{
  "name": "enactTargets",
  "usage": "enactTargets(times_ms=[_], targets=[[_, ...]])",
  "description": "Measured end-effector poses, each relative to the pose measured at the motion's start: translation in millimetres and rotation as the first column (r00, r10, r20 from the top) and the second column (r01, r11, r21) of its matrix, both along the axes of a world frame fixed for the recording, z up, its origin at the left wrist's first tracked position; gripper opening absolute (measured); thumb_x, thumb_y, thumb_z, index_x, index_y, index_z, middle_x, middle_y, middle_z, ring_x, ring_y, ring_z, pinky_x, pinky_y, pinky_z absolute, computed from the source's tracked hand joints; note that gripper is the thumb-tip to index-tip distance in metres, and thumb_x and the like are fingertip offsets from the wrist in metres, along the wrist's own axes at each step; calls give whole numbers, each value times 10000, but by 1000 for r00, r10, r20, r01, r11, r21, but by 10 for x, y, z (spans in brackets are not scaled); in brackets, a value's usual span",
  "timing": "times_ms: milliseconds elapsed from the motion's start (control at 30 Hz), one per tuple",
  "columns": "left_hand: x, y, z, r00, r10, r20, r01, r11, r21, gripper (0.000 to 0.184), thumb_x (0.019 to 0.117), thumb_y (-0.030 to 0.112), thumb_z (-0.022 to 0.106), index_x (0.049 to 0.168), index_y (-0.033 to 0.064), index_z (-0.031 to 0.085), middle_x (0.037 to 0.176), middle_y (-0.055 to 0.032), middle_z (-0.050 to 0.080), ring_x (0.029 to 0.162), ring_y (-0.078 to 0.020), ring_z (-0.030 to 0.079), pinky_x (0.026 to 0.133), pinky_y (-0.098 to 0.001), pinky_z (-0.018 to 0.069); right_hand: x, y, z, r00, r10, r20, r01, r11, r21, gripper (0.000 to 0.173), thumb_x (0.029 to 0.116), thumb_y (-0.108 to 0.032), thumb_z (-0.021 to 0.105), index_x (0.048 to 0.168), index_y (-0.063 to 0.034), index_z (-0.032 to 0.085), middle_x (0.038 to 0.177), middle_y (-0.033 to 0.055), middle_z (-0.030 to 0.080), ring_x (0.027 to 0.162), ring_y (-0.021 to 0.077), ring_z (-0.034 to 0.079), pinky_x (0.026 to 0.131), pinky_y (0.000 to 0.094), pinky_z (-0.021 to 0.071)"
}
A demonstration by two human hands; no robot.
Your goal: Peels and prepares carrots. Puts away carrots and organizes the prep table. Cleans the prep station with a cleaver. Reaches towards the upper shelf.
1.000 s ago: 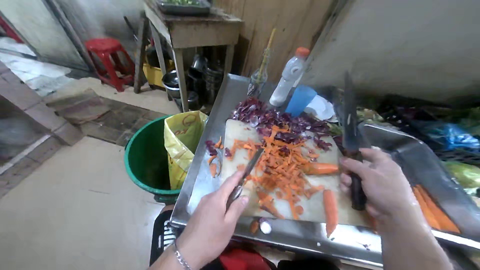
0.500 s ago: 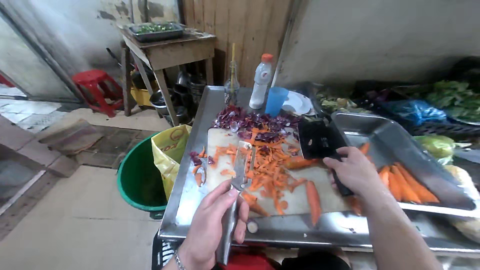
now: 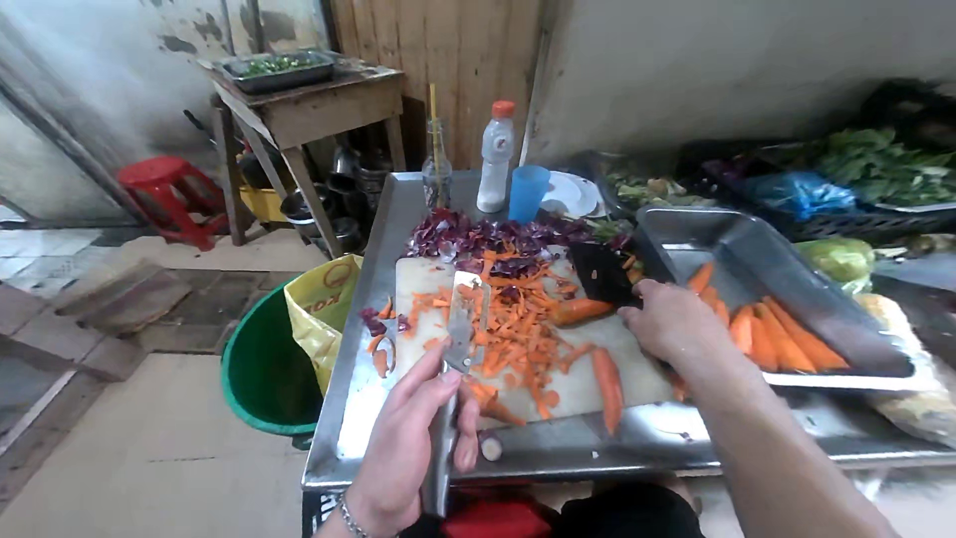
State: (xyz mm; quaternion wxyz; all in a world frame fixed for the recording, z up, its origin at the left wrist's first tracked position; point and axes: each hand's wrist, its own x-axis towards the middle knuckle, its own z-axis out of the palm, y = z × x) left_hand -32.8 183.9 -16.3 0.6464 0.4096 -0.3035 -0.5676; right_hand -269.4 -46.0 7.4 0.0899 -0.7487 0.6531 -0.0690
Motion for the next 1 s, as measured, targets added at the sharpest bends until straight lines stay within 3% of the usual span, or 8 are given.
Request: enactTargets(times_ms=[100, 167, 233, 333, 567, 700, 833, 1000], targets=[[-29, -80, -16, 900, 141, 412, -149, 989, -13, 407, 1069, 217, 418, 1448, 129, 537, 787, -107, 648, 538, -180, 582, 486, -301, 530, 12, 335, 9, 959, 139, 246, -87, 974, -208, 344, 1033, -245, 614, 1271, 1, 649, 1221, 257, 635, 1100, 447, 642, 893, 654, 530], [-87, -160, -94, 476, 209, 854, -260, 961, -91, 497, 1022, 297, 496, 1513, 224, 512, 838, -1, 694, 586, -121, 616, 525, -302, 549, 152, 726, -57, 807, 245, 537, -180, 969, -171, 275, 1070, -260, 547, 1199, -62, 688, 1028, 112, 722, 859, 251, 718, 743, 481, 615], [-228, -246, -150, 31, 216, 976, -255, 946, -202, 557, 979, 286, 549, 1529, 203, 505, 982, -44, 728, 663, -183, 667, 585, -434, 583, 334, 1054, -212, 565, 182, 805, -378, 924, 56, 374, 1095, -389, 439, 1209, -132, 685, 991, 27, 758, 786, 165, 748, 660, 363, 649], [-486, -372, -201, -238, 214, 947, -151, 955, -254, 546, 905, 233, 638, 1446, 176, 595, 1042, -83, 709, 662, -237, 691, 534, -460, 581, 528, 1226, -370, 376, -15, 926, -503, 837, 218, 453, 1059, -522, 449, 1182, -165, 701, 1012, 11, 733, 916, 132, 712, 795, 352, 609], [-556, -582, 5, -55, 230, 972, 24, 973, -229, 504, 1003, 522, 561, 1381, 201, 643, 1106, -15, 716, 839, -152, 707, 685, -412, 618, 267, 1033, -400, -13, -282, 959, -294, 918, 266, 471, 1110, -394, 394, 1110, -55, 720, 940, 115, 757, 853, 216, 730, 777, 394, 615], [-565, -1137, 324, -125, 198, 972, 74, 979, -190, 299, 1018, 304, 619, 1230, 112, 705, 1154, -91, 686, 936, -246, 706, 773, -484, 607, -86, 931, -423, -208, -326, 922, -292, 921, 259, 578, 1124, -414, 261, 1098, -15, 678, 731, 127, 690, 666, 242, 710, 680, 434, 635], [-859, -1909, 476, -284, -258, 923, 95, 951, 295, 502, 1026, 414, 602, 1422, 108, 582, 1407, -167, 565, 1246, -353, 594, 993, -566, 517, -263, 887, -463, -303, -454, 838, -379, 864, 331, 519, 1116, -404, 290, 1166, -31, 648, 600, 60, 544, 484, 178, 593, 539, 394, 604], [-1082, -2210, 528, -468, -380, 798, 83, 880, 468, 384, 955, 267, 712, 1248, 26, 654, 1131, -213, 687, 1071, -406, 669, 894, -604, 543, -444, 795, -455, -273, -493, 826, -474, 816, 331, 471, 1104, -386, 331, 1231, -49, 635, 625, 40, 515, 464, 141, 542, 499, 345, 569]])
